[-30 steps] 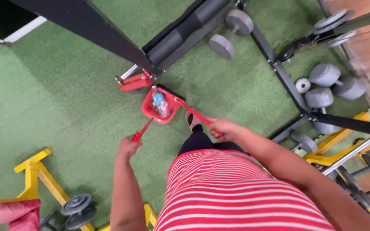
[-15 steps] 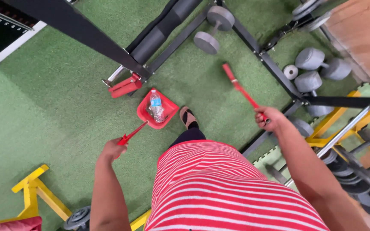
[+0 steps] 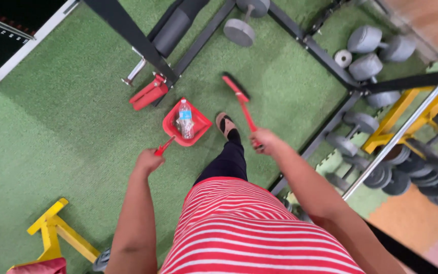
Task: Sweeping the floor of a gym using a broom and a dustpan while walking through the equipment area.
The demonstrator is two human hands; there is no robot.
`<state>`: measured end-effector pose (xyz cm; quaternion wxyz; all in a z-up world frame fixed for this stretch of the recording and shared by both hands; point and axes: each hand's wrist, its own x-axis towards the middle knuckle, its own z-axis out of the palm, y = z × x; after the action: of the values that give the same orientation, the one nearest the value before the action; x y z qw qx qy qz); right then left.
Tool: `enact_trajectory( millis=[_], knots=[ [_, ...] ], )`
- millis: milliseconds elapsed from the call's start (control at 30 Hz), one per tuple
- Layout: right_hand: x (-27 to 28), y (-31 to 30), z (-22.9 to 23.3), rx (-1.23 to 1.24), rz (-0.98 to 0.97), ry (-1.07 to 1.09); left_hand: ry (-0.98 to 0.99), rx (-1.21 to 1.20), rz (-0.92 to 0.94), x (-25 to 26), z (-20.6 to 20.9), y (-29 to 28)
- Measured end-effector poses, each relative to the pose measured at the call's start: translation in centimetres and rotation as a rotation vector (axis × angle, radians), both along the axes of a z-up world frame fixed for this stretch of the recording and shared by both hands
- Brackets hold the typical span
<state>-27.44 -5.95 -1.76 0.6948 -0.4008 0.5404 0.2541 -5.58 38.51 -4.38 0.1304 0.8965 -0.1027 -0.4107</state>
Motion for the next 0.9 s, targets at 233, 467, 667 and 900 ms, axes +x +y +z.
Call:
enact_trajectory(
  millis=[233, 467, 667, 900],
  knots=[
    [-4.2, 9.0, 5.0, 0.006, 0.092, -0.037, 0.025, -0.018, 0.062, -2.2, -0.5, 1.1],
    [-13.2, 3.4, 9.1, 0.403, -0.314, -0.143, 0.026, -0.111, 0.104, -4.2, 1.6, 6.5],
    [-18.6, -1.5, 8.0, 0.230, -0.530, -0.116, 0.048, -0.194, 0.157, -4.8, 1.5, 12.2],
    [-20.7, -2.5, 0.1, 0.150, -0.776, -0.088, 0.036, -0.112, 0.144, -5.2, 7.3, 13.9]
  ],
)
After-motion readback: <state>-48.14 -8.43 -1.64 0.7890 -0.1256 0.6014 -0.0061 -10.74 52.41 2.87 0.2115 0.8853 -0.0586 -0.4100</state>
